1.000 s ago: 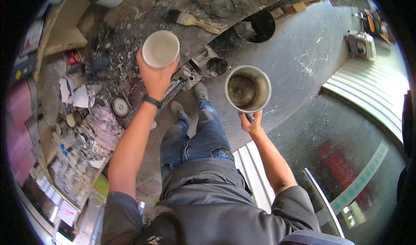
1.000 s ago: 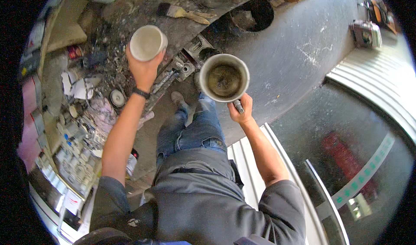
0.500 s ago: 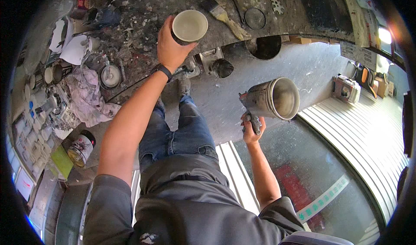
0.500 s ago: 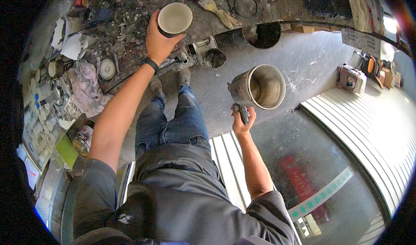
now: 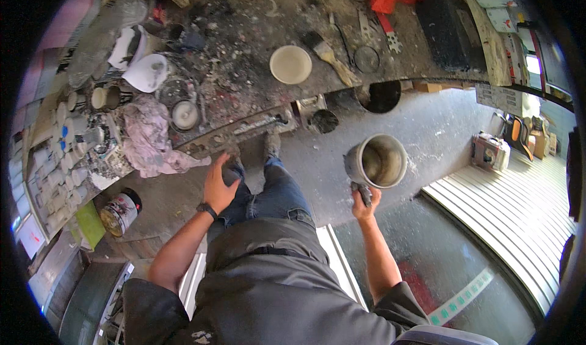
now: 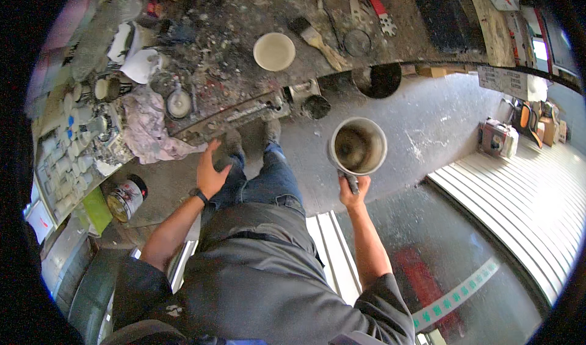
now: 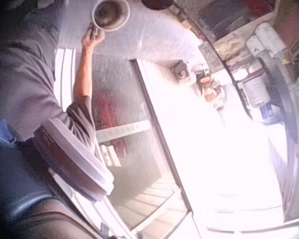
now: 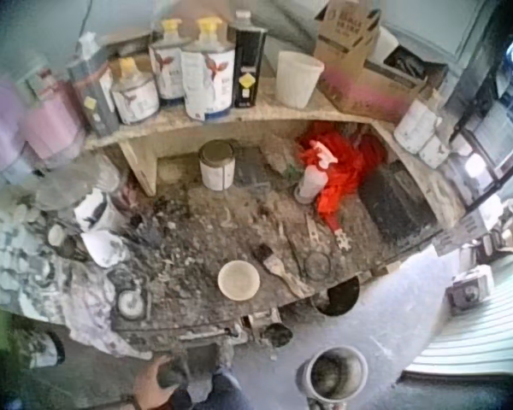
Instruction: The person pours liquid from a white cup into a spray gun cup, wipes the cup with a cloth, and then pours liquid from a plastic bottle into a white bowl. The person then picks up a small packet and walks into a paint booth where a car part is covered with blue plastic.
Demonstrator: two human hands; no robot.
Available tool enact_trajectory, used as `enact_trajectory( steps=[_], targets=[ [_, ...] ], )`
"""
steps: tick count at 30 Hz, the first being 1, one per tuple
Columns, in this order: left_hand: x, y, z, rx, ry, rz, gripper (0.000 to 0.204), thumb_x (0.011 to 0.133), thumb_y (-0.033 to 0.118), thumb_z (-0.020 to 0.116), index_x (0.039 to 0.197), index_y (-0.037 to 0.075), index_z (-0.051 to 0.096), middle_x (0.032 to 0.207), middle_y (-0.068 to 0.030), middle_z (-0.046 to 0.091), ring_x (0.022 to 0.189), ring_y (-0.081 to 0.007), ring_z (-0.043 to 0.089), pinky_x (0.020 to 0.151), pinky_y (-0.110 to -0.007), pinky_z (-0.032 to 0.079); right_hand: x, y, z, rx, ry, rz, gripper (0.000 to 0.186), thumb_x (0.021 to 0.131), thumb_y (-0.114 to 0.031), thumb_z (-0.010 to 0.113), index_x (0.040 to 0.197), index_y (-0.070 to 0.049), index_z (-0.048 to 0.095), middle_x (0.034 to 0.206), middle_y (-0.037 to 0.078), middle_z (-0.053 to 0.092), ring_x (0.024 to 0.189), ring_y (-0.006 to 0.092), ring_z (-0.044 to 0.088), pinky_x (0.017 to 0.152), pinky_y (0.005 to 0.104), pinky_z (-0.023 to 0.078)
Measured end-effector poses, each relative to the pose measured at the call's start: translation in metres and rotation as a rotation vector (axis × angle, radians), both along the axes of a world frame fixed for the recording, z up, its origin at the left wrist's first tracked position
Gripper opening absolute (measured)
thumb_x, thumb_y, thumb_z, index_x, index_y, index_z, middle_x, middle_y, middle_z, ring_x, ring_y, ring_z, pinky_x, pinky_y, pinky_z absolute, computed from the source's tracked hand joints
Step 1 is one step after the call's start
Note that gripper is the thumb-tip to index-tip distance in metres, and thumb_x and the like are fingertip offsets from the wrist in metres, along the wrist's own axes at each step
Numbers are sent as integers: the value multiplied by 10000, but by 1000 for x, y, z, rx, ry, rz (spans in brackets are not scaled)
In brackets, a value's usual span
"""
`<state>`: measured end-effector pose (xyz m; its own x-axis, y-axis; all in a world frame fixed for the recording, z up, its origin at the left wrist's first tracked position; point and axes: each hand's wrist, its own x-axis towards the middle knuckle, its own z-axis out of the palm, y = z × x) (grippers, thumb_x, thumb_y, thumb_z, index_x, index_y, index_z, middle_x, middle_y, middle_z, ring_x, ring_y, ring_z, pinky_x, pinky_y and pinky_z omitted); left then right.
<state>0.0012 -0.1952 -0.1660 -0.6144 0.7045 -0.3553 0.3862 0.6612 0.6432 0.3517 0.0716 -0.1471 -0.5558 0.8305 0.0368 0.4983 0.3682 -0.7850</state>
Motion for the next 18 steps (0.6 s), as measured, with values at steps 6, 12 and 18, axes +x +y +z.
enact_trajectory(
  steps=[6, 12, 18],
  targets=[
    [-18, -69, -1, -133, 57, 93, 816, 816, 107, 819, 1512, 87, 392, 1397, -140, 600, 1263, -355, 585, 1063, -481, 472, -15, 11, 4, -198, 51, -107, 126, 771, -84, 664, 839, -2, 596, 640, 121, 597, 554, 238, 568, 559, 374, 435],
    [-10, -111, -12, -150, 19, 182, 746, 813, 109, 816, 1466, 63, 457, 1311, -125, 652, 1152, -326, 656, 973, -461, 527, -43, 29, 41, -102, 49, 3, 234, 801, -96, 678, 988, 45, 669, 691, 126, 660, 626, 207, 665, 608, 327, 497],
    [0, -142, -55, -3, -250, 601, 625, 829, 170, 831, 1369, 22, 553, 1168, -157, 714, 995, -283, 724, 861, -421, 575, -150, 81, 102, -42, -111, 166, 559, 785, -74, 706, 1325, 55, 636, 935, 251, 729, 823, 262, 729, 792, 368, 547]
  ],
)
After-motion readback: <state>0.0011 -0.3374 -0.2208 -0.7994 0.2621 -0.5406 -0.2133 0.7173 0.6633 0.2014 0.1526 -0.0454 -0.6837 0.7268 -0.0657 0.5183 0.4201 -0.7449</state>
